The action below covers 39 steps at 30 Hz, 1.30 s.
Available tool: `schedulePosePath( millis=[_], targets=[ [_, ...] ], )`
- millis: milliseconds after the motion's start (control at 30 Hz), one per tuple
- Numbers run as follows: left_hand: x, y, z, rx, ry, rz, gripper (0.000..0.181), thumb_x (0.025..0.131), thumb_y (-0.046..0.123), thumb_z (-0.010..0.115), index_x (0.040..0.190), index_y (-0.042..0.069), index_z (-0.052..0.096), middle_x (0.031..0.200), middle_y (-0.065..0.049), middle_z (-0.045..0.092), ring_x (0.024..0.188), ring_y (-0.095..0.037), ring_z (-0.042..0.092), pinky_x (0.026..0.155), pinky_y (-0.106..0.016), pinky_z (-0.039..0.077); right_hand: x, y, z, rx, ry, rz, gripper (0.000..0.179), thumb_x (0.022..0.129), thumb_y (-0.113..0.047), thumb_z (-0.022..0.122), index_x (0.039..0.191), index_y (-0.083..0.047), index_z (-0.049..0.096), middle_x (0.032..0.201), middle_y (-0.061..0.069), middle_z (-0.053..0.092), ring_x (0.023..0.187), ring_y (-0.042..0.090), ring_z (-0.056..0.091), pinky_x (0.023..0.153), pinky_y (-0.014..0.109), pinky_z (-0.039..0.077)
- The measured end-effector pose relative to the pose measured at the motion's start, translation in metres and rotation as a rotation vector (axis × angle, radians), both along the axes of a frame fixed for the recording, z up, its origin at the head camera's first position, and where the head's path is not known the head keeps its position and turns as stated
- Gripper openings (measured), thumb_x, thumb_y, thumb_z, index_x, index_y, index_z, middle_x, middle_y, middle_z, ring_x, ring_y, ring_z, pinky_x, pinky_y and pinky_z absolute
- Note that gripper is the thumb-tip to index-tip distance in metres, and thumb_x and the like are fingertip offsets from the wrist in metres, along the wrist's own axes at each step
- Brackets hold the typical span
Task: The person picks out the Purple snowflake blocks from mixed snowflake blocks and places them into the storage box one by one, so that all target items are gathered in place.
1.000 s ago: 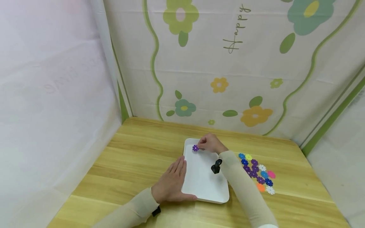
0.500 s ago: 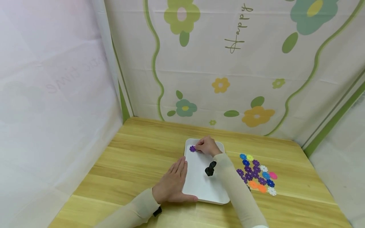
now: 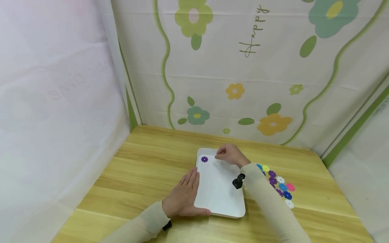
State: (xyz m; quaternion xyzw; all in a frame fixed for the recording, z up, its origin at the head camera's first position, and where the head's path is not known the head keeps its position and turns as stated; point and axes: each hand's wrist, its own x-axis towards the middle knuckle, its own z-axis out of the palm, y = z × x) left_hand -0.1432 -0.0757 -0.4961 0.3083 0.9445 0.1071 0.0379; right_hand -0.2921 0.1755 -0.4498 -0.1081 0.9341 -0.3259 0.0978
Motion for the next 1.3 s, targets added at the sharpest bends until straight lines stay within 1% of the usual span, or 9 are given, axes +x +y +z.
schedulePosePath(
  millis=[133,267,367,467,667,867,967,1100,1300],
  targets=[
    [0.001,-0.002,0.003,0.014,-0.008,0.002,0.135,0.084,0.093,0.05,0.164,-0.01,0.018,0.175,-0.03,0.011,0.165,-0.041,0.014,0.132,-0.056,0.026,0.008,0.029,0.018,0.024,0.013,0.055,0.018,0.098,-0.021,0.077,0.108,-0.006,0.078,0.106,0.008,0.076,0.094,0.019,0.068,0.084,0.037,0.06],
    [0.001,-0.003,0.005,0.002,-0.008,-0.003,0.134,0.084,0.092,0.051,0.164,-0.01,0.018,0.175,-0.03,0.01,0.165,-0.041,0.013,0.132,-0.055,0.026,0.018,0.058,0.033,0.05,0.016,0.096,0.021,0.1,-0.02,0.074,0.114,-0.004,0.075,0.107,0.009,0.075,0.095,0.019,0.069,0.086,0.04,0.06],
    [0.001,-0.004,0.006,-0.006,0.002,-0.013,0.133,0.085,0.092,0.05,0.164,-0.011,0.019,0.175,-0.031,0.011,0.165,-0.042,0.013,0.132,-0.055,0.026,0.028,0.078,0.04,0.072,0.021,0.124,0.025,0.1,-0.018,0.074,0.119,0.0,0.073,0.11,0.011,0.075,0.098,0.02,0.07,0.089,0.043,0.061],
    [0.001,-0.004,0.007,-0.016,0.003,-0.014,0.133,0.085,0.091,0.051,0.164,-0.011,0.019,0.174,-0.031,0.011,0.165,-0.043,0.013,0.132,-0.054,0.026,0.04,0.096,0.042,0.088,0.022,0.144,0.026,0.1,-0.015,0.074,0.12,0.001,0.073,0.111,0.012,0.075,0.099,0.02,0.071,0.09,0.044,0.062],
    [0.001,-0.005,0.005,0.001,0.014,-0.017,0.132,0.086,0.092,0.049,0.164,-0.01,0.019,0.174,-0.031,0.011,0.165,-0.042,0.013,0.131,-0.055,0.027,0.063,0.123,0.028,0.16,0.08,0.186,0.022,0.097,-0.015,0.077,0.114,-0.002,0.076,0.102,0.005,0.077,0.091,0.014,0.071,0.082,0.036,0.063],
    [0.003,-0.006,0.006,0.033,0.022,-0.032,0.133,0.086,0.093,0.046,0.163,-0.012,0.021,0.173,-0.033,0.014,0.164,-0.045,0.017,0.13,-0.058,0.029,0.082,0.136,0.008,0.192,0.086,0.185,0.027,0.095,-0.013,0.079,0.117,0.002,0.075,0.104,0.009,0.077,0.089,0.013,0.07,0.078,0.031,0.062],
    [0.003,-0.005,0.007,0.035,0.017,-0.033,0.132,0.086,0.092,0.047,0.163,-0.012,0.021,0.173,-0.033,0.014,0.163,-0.045,0.017,0.13,-0.058,0.03,0.088,0.139,-0.001,0.195,0.094,0.182,0.029,0.094,-0.014,0.08,0.118,0.001,0.074,0.105,0.009,0.078,0.09,0.015,0.072,0.078,0.032,0.063],
    [0.003,-0.003,0.009,0.013,0.007,-0.029,0.131,0.087,0.09,0.05,0.163,-0.011,0.02,0.174,-0.032,0.013,0.164,-0.043,0.016,0.131,-0.056,0.029,0.094,0.142,-0.012,0.225,0.105,0.154,0.029,0.094,-0.016,0.081,0.118,-0.002,0.075,0.103,0.005,0.078,0.091,0.014,0.073,0.079,0.033,0.064],
    [0.004,0.0,0.01,-0.013,-0.004,-0.018,0.131,0.086,0.09,0.052,0.164,-0.01,0.019,0.174,-0.031,0.011,0.165,-0.042,0.014,0.132,-0.053,0.027,0.099,0.143,-0.023,0.227,0.102,0.109,0.021,0.093,-0.014,0.082,0.111,-0.005,0.076,0.099,0.003,0.078,0.089,0.013,0.072,0.079,0.034,0.064]
  ],
)
